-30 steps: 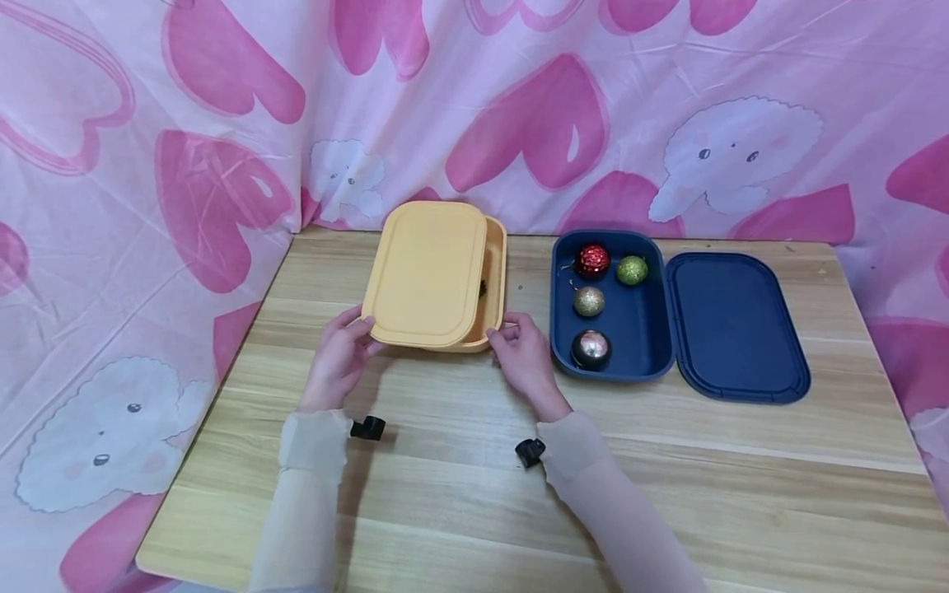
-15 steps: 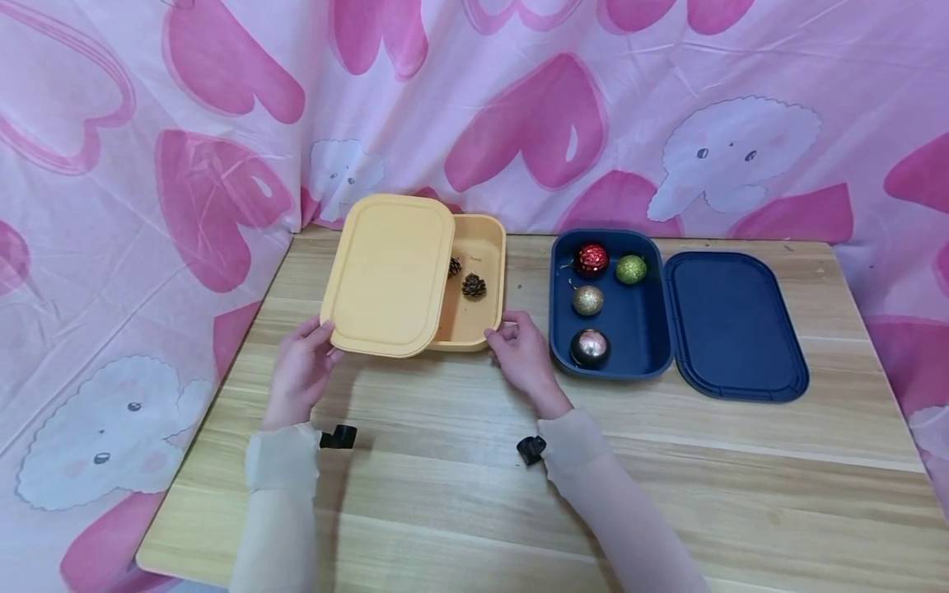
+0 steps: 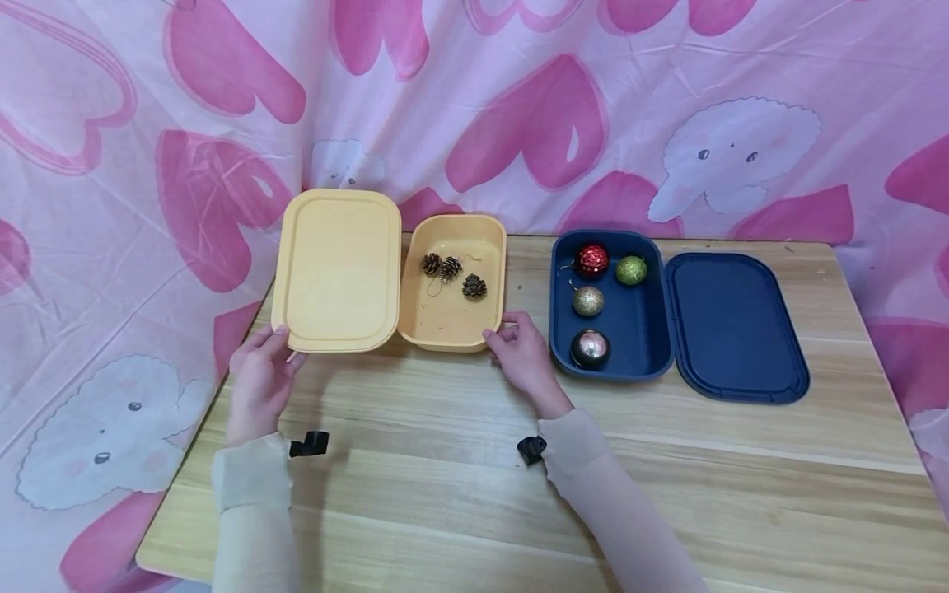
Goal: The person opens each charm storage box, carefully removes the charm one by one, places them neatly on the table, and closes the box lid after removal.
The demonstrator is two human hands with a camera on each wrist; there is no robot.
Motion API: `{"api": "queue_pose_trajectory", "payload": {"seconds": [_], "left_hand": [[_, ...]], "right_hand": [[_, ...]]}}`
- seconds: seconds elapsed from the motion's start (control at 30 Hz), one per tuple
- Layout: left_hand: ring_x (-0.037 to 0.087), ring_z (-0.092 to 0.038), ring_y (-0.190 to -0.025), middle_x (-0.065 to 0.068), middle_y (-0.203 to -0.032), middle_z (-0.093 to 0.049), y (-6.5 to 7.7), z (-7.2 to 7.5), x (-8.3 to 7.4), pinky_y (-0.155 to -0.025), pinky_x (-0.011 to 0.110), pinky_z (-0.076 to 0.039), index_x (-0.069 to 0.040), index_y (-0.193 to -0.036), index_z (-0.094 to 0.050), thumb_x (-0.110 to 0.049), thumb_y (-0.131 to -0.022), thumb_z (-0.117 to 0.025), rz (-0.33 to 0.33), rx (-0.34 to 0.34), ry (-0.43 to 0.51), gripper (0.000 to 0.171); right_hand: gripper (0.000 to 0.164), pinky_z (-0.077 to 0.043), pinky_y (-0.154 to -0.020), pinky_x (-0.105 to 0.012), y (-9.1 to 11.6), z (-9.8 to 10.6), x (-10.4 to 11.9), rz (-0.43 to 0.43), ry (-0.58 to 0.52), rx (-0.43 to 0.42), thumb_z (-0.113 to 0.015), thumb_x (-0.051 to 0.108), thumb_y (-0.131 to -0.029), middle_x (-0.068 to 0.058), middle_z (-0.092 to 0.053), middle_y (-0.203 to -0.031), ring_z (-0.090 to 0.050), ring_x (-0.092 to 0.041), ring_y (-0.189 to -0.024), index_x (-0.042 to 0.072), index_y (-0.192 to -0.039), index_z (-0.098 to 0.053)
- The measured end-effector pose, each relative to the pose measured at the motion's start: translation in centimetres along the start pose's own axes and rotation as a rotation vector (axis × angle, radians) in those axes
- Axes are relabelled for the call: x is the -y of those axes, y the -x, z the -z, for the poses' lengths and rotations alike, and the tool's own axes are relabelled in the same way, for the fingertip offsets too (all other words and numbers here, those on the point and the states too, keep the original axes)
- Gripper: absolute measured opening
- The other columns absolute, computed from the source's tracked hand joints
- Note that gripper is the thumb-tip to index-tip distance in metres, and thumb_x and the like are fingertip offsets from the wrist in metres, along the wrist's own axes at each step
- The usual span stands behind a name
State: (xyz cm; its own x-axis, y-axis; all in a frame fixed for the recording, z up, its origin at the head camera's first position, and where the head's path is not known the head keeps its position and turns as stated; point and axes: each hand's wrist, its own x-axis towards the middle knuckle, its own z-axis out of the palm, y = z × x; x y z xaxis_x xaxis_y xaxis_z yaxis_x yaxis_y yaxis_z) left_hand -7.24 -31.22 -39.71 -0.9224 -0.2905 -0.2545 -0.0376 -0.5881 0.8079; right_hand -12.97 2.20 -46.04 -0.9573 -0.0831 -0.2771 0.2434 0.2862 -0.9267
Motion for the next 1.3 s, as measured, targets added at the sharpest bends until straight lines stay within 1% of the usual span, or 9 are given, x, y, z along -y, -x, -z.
{"api": "queue_pose_trajectory", "payload": {"seconds": [0.1,0.33,0.5,0.63,0.83,0.9,0.97,1.17,1.3], "left_hand": [[0.014,-0.066,-0.081,0.006,-0.089,-0.068,0.2,0.1,-0.3,-0.071,0.029,-0.055,0.0,-0.105,-0.057,0.0,-0.095,-0.055,-0.02,-0.027,0.013,0.01],[0.016,-0.068,-0.077,0.008,-0.088,-0.07,0.3,0.5,-0.7,-0.067,0.03,-0.056,-0.001,-0.107,-0.06,0.004,-0.091,-0.058,-0.051,-0.096,0.0,0.017],[0.015,-0.066,-0.071,0.007,-0.082,-0.067,0.1,0.3,-0.8,-0.062,0.027,-0.057,-0.001,-0.106,-0.059,0.006,-0.087,-0.064,-0.112,-0.216,-0.064,0.021],[0.016,-0.065,-0.068,0.008,-0.077,-0.068,0.0,0.0,-0.9,-0.059,0.027,-0.058,0.001,-0.103,-0.059,0.007,-0.083,-0.068,-0.173,-0.319,-0.081,0.023],[0.016,-0.066,-0.064,0.009,-0.072,-0.071,-0.1,-0.2,-1.1,-0.058,0.027,-0.058,0.001,-0.097,-0.061,0.006,-0.079,-0.073,-0.277,-0.396,-0.129,0.022],[0.015,-0.067,-0.065,0.008,-0.073,-0.072,-0.1,-0.3,-1.2,-0.06,0.026,-0.059,0.0,-0.095,-0.062,0.005,-0.079,-0.073,-0.302,-0.413,-0.176,0.02],[0.013,-0.068,-0.067,0.005,-0.075,-0.072,-0.1,-0.4,-1.2,-0.061,0.022,-0.058,-0.002,-0.092,-0.063,0.004,-0.08,-0.073,-0.328,-0.436,-0.264,0.016],[0.004,-0.065,-0.071,-0.009,-0.075,-0.068,0.1,-0.8,-0.9,-0.064,0.011,-0.053,-0.012,-0.086,-0.064,-0.007,-0.082,-0.075,-0.374,-0.497,-0.589,0.012],[0.001,-0.062,-0.069,-0.011,-0.074,-0.066,0.3,-1.2,-0.6,-0.064,0.008,-0.05,-0.015,-0.082,-0.063,-0.011,-0.081,-0.076,-0.399,-0.504,-0.691,0.014]], "right_hand": [[0.047,-0.05,-0.06,-0.027,-0.1,0.0,-0.1,-0.003,0.001,-0.001,-0.065,0.028,-0.092,-0.009,-0.067,-0.089,-0.068,-0.032,-0.076,0.008,-0.131,-0.048],[0.048,-0.05,-0.062,-0.027,-0.1,0.1,-0.1,-0.006,0.005,0.005,-0.064,0.029,-0.092,-0.011,-0.068,-0.091,-0.068,-0.031,-0.076,0.007,-0.131,-0.047],[0.048,-0.05,-0.063,-0.027,-0.1,0.1,-0.2,-0.007,0.002,0.005,-0.065,0.029,-0.092,-0.011,-0.068,-0.091,-0.068,-0.031,-0.076,0.007,-0.131,-0.048],[0.049,-0.049,-0.063,-0.027,-0.1,0.1,-0.2,-0.012,0.005,0.004,-0.065,0.03,-0.092,-0.009,-0.067,-0.09,-0.068,-0.031,-0.076,0.007,-0.131,-0.048],[0.049,-0.05,-0.063,-0.027,0.0,0.1,-0.1,-0.011,0.003,0.005,-0.065,0.029,-0.092,-0.009,-0.067,-0.09,-0.068,-0.03,-0.076,0.007,-0.132,-0.047],[0.048,-0.05,-0.064,-0.027,0.0,0.2,-0.1,-0.013,0.007,0.005,-0.065,0.029,-0.092,-0.009,-0.067,-0.089,-0.068,-0.03,-0.076,0.007,-0.131,-0.048],[0.048,-0.049,-0.064,-0.027,-0.1,0.2,-0.1,-0.015,0.011,0.004,-0.065,0.03,-0.092,-0.008,-0.067,-0.089,-0.068,-0.029,-0.076,0.008,-0.131,-0.048],[0.047,-0.05,-0.063,-0.027,-0.1,0.1,-0.2,-0.011,0.004,0.003,-0.065,0.03,-0.092,-0.009,-0.067,-0.089,-0.068,-0.03,-0.076,0.007,-0.13,-0.049],[0.047,-0.049,-0.061,-0.026,-0.2,0.1,-0.3,-0.002,-0.004,0.002,-0.066,0.029,-0.091,-0.009,-0.067,-0.089,-0.068,-0.031,-0.076,0.007,-0.129,-0.049]]}}
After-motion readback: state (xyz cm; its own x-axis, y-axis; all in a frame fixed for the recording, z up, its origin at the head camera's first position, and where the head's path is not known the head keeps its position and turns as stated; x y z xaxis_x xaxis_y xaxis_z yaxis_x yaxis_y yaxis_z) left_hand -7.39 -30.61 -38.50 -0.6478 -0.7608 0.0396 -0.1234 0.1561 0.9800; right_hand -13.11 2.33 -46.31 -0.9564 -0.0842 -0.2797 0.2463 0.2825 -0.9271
